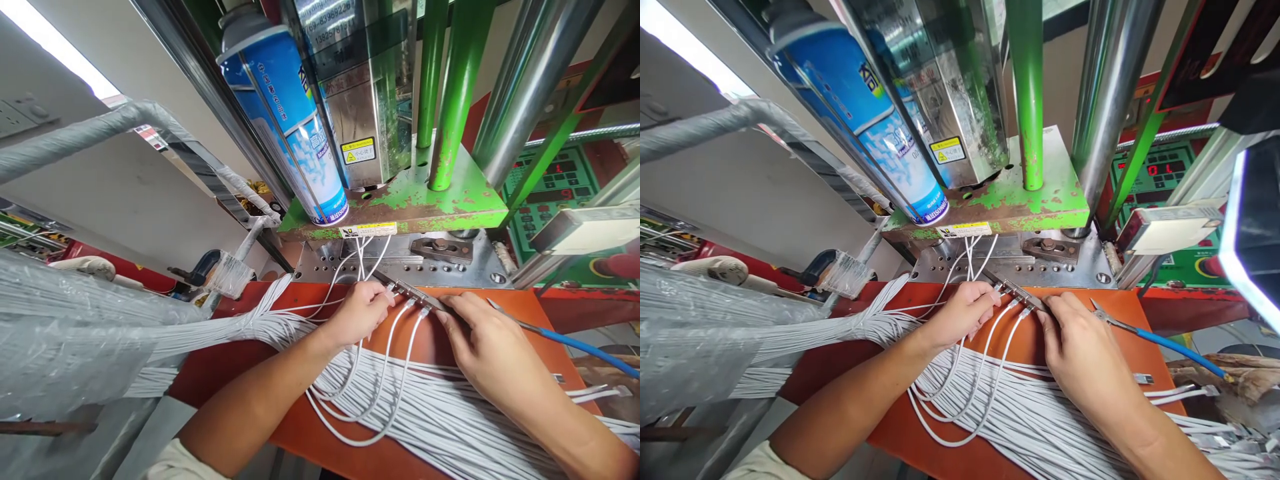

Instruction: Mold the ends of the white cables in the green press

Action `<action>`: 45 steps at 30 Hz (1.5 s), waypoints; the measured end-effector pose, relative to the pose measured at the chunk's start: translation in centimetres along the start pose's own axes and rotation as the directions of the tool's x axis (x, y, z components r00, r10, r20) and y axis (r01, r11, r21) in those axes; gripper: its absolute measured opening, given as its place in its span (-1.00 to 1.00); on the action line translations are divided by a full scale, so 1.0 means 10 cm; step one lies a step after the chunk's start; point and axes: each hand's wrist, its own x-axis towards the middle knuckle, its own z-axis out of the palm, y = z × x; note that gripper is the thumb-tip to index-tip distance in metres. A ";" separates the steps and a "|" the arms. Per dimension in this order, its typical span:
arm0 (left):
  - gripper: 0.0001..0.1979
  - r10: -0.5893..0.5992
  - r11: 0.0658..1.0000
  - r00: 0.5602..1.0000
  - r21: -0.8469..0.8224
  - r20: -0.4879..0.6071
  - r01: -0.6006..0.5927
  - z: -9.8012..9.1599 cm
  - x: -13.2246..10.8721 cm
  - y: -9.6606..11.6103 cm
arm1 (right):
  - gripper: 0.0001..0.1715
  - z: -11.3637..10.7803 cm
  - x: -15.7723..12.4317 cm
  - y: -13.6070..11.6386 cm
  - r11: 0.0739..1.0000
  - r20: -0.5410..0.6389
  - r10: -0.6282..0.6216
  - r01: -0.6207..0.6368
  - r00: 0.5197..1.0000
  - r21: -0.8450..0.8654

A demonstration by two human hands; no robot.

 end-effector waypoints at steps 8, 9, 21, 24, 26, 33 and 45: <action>-0.78 0.004 1.000 1.000 -0.029 -0.011 -0.004 0.01 -0.01 0.00 | -0.70 0.01 -0.02 -0.01 0.997 0.022 -0.081 0.081 0.996 0.018; -0.79 -0.004 0.999 1.000 -0.036 -0.009 0.003 0.01 0.00 -0.01 | -0.70 0.00 -0.02 -0.01 0.995 0.028 -0.099 0.098 0.995 0.021; -0.72 0.092 0.995 0.992 0.046 -0.087 -0.088 0.04 0.03 -0.11 | -0.69 -0.05 0.00 0.01 0.983 0.131 -0.165 0.151 0.978 0.107; -0.73 -0.027 0.998 0.999 -0.064 0.024 0.028 -0.02 0.04 -0.07 | -0.69 -0.01 0.00 0.03 0.987 0.118 -0.130 0.118 0.984 0.110; -0.77 -0.074 0.991 0.993 -0.104 0.089 0.084 -0.08 0.05 -0.02 | -0.70 0.01 0.00 0.05 0.992 0.068 -0.086 0.079 0.994 0.097; -0.79 -0.092 0.996 0.993 -0.003 0.067 0.093 -0.20 0.09 -0.01 | -0.71 0.03 -0.01 0.09 0.995 0.015 -0.066 0.065 0.998 0.070; -0.65 0.044 0.967 0.999 0.252 0.030 -0.050 -0.21 0.07 -0.04 | -0.67 -0.08 0.00 0.03 0.985 0.104 -0.118 0.102 0.988 0.142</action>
